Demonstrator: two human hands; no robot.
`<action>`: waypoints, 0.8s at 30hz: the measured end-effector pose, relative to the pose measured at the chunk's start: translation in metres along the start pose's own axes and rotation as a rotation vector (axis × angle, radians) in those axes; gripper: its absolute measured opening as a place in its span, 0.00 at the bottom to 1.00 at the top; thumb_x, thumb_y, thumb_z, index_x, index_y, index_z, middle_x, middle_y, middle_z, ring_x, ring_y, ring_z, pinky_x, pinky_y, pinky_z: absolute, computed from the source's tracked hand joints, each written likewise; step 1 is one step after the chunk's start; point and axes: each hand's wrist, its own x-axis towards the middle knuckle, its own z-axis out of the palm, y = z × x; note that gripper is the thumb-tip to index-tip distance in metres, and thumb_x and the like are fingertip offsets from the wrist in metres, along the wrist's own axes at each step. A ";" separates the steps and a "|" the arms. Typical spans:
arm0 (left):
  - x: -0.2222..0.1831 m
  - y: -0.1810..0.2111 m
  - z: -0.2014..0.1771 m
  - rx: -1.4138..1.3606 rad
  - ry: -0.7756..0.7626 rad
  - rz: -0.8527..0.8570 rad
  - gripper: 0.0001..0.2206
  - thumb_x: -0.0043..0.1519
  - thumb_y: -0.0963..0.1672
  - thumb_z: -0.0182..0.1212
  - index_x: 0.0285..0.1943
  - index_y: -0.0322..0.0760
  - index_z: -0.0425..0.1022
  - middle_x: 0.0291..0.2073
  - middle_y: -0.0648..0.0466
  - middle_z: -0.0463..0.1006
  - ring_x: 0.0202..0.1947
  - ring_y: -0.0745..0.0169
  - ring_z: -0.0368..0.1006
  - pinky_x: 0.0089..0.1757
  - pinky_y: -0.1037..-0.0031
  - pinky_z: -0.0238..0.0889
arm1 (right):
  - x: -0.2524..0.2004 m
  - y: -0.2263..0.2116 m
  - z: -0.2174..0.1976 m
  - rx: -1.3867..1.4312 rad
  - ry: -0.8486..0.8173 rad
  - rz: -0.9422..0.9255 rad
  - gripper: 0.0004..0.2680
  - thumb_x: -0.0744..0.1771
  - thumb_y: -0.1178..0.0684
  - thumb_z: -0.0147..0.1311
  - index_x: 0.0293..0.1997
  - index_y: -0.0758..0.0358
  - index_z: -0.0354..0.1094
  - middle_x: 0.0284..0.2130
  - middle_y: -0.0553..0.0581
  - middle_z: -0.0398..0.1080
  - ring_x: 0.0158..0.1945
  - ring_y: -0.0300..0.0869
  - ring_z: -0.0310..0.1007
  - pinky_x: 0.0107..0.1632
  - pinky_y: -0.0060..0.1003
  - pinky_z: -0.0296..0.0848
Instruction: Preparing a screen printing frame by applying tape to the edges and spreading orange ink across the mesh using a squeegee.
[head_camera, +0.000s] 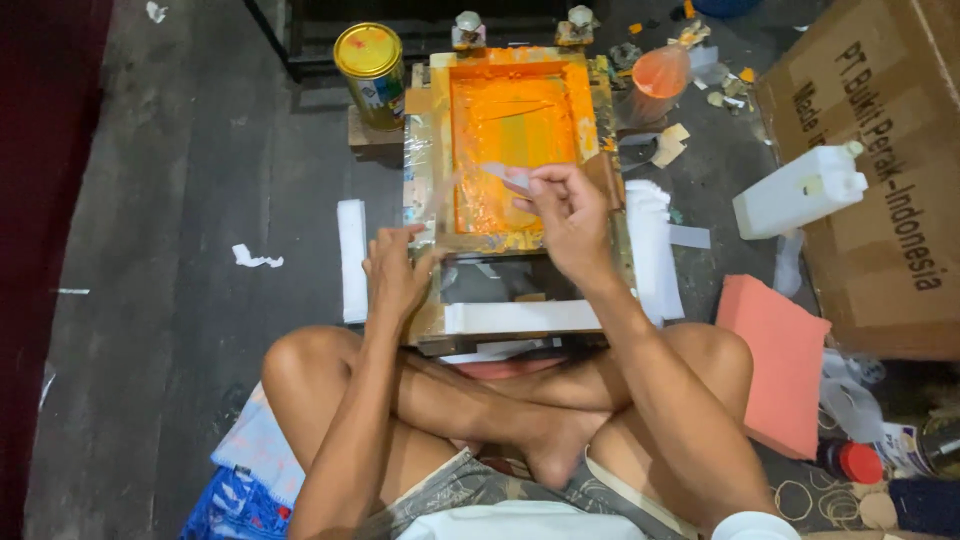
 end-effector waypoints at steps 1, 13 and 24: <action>0.004 0.000 -0.009 0.001 0.005 -0.009 0.23 0.60 0.54 0.70 0.62 0.51 0.76 0.46 0.58 0.71 0.48 0.52 0.68 0.50 0.55 0.57 | -0.001 0.003 0.010 0.003 -0.009 0.004 0.07 0.71 0.57 0.49 0.50 0.72 0.63 0.47 0.71 0.75 0.52 0.51 0.76 0.52 0.41 0.81; 0.052 -0.081 -0.086 -0.611 -0.016 -0.243 0.09 0.65 0.46 0.65 0.42 0.35 0.82 0.23 0.52 0.77 0.24 0.67 0.76 0.31 0.76 0.78 | -0.037 0.067 0.143 -0.261 -0.488 -0.050 0.08 0.69 0.59 0.53 0.52 0.60 0.74 0.48 0.62 0.77 0.52 0.48 0.78 0.50 0.41 0.78; 0.066 -0.203 -0.026 -0.566 -0.159 -0.607 0.11 0.62 0.45 0.65 0.48 0.35 0.83 0.24 0.49 0.77 0.22 0.66 0.75 0.25 0.75 0.76 | -0.027 0.239 0.219 -0.153 -0.178 0.841 0.15 0.64 0.58 0.56 0.57 0.67 0.69 0.38 0.62 0.77 0.31 0.42 0.78 0.34 0.32 0.83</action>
